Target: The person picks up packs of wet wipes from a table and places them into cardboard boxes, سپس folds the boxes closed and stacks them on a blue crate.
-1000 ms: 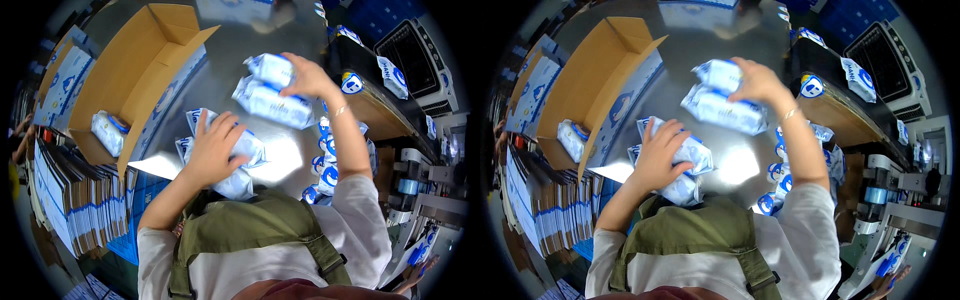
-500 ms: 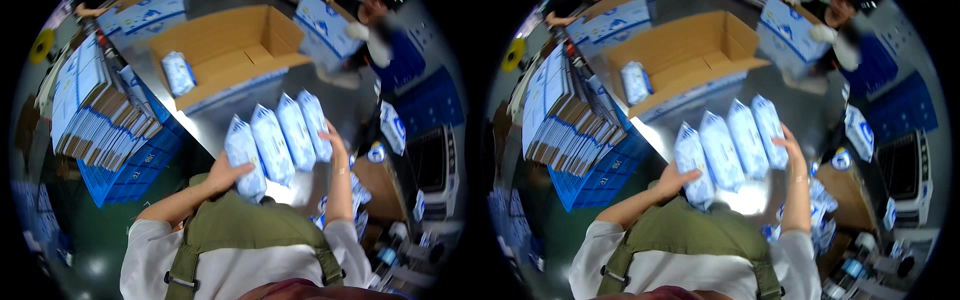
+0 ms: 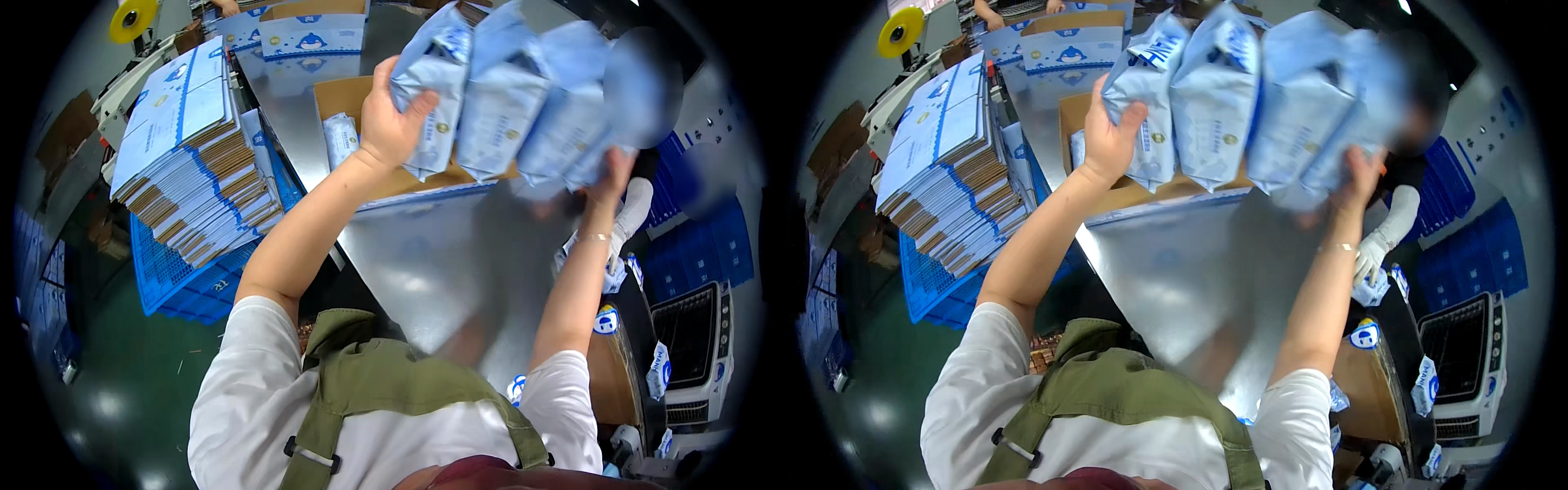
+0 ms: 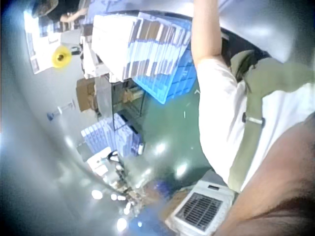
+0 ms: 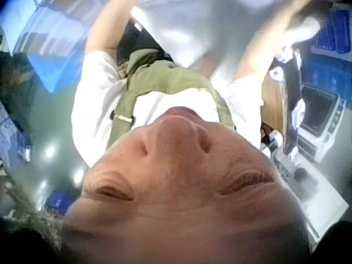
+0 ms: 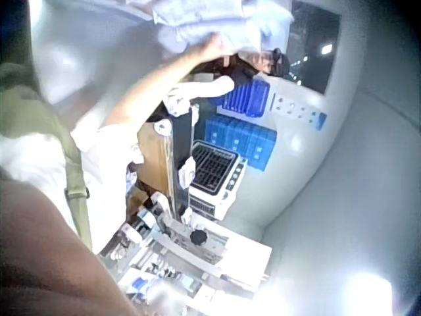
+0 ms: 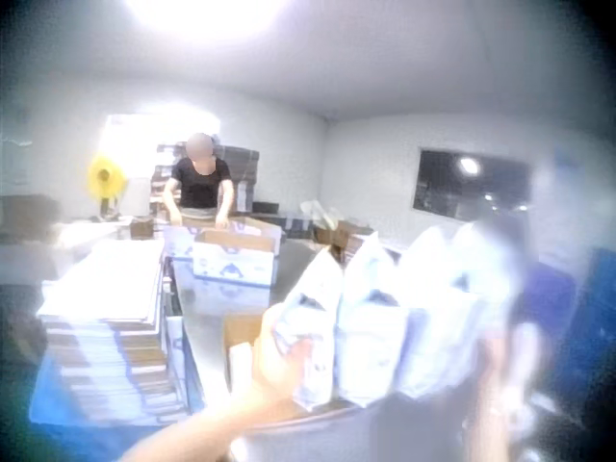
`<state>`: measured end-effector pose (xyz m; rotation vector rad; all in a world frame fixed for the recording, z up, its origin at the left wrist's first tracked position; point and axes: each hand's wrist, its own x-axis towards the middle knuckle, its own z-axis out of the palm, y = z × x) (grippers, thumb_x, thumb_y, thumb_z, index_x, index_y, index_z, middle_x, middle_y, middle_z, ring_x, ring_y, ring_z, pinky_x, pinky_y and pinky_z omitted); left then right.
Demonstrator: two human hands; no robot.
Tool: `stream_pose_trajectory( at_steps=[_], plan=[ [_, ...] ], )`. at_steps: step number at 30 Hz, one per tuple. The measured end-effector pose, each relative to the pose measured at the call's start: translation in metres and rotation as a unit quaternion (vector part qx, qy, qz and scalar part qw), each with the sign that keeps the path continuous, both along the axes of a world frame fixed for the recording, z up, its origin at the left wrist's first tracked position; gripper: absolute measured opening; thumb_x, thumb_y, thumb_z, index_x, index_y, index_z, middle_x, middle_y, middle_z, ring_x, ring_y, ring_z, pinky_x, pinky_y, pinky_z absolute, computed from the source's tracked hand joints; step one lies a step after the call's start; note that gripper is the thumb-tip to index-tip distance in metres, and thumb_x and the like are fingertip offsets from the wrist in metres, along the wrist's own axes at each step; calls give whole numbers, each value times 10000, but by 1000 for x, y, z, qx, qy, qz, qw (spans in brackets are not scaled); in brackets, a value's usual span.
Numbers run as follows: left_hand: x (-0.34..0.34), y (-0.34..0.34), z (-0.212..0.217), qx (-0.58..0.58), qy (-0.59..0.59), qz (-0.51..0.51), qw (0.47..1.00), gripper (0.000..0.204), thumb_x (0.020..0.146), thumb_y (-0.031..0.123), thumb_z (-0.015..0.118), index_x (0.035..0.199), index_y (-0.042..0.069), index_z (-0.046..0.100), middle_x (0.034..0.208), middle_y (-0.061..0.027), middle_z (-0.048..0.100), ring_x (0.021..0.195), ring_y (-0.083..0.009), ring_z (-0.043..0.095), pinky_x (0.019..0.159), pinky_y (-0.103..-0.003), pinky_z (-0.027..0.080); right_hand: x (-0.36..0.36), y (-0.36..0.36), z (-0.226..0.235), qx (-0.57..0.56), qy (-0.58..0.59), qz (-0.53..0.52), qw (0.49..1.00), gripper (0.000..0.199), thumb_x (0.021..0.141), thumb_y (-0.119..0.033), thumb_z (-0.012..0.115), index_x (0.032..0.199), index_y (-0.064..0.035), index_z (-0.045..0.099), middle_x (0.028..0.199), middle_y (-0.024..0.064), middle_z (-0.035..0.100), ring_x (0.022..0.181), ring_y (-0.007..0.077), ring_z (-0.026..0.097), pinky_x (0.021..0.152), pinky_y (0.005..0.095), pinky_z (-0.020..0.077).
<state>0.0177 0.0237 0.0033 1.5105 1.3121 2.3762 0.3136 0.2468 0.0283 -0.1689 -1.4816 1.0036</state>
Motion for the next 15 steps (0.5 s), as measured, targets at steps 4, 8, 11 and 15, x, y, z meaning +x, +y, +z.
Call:
stream_pose_trajectory(
  at_steps=[4, 8, 11, 15],
  plan=[
    [-65, 21, -59, -483, 117, 107, 861, 797, 804, 592, 620, 1243, -59, 483, 1113, -256, 630, 1062, -405, 600, 912, -433, 463, -91, 44, -47, -6, -365, -36, 930, 650, 843, -335, 667, 1365, -32, 426, 1162, 146, 611, 1068, 238, 586, 946, 360, 441],
    [7, -4, -56, -443, 354, 187, 802, 733, 773, 582, 657, 1128, -55, 584, 1014, -223, 651, 986, -364, 627, 861, -419, 486, -92, 67, -127, 114, -720, -118, 674, 540, 877, -463, 579, 1158, -2, 584, 1151, 235, 626, 1109, 394, 567, 936, 421, 448],
    [22, -26, -89, -378, 526, 203, 734, 554, 776, 458, 690, 1066, -11, 637, 983, -207, 657, 977, -332, 634, 809, -406, 500, -85, 20, -120, 111, -662, -146, 726, 511, 884, -477, 555, 1015, 12, 619, 1095, 257, 622, 1049, 421, 569, 865, 436, 460],
    [-37, -65, -60, -547, 509, -5, 664, 284, 801, 290, 680, 994, 83, 695, 902, -151, 684, 892, -292, 656, 766, -401, 505, -26, -94, -90, 74, -592, 1, 802, 358, 928, -303, 549, 1003, 42, 606, 939, 221, 629, 867, 351, 602, 745, 419, 454]
  ],
)
